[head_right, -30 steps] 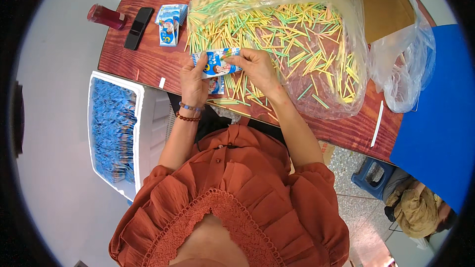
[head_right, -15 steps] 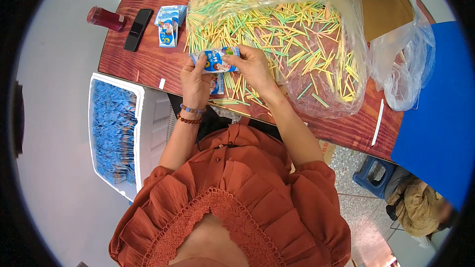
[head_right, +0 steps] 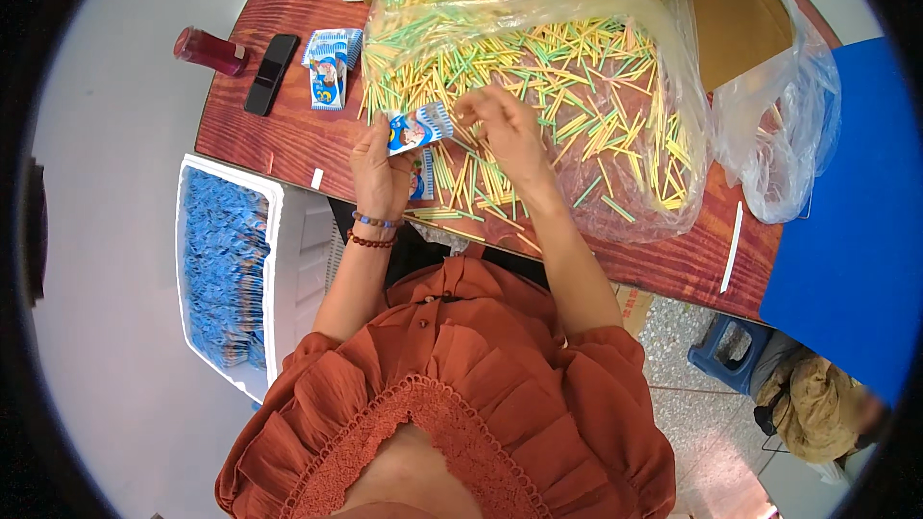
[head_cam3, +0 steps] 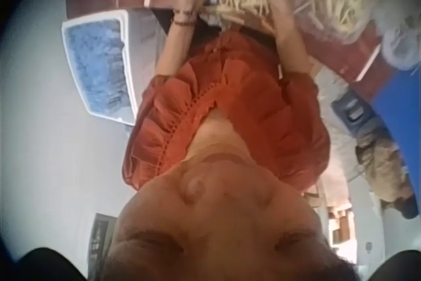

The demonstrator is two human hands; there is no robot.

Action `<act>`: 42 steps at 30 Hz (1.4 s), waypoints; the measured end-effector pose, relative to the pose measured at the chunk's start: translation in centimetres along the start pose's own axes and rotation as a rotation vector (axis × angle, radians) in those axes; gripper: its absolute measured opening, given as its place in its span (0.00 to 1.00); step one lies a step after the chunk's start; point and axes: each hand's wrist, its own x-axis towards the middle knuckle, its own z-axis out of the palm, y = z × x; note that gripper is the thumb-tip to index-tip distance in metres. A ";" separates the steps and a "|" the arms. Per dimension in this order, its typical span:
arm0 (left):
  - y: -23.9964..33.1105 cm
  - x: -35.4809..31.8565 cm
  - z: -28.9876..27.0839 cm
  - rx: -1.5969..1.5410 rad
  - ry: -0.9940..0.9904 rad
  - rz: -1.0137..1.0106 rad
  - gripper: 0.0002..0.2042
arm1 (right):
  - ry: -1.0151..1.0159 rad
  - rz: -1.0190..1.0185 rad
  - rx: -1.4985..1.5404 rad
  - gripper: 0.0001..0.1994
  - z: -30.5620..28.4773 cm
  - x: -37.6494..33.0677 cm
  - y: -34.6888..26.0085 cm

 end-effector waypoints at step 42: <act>-0.4 -0.1 -1.2 0.122 -0.050 -0.079 0.14 | 0.151 -0.276 -0.900 0.13 -11.1 15.1 -0.8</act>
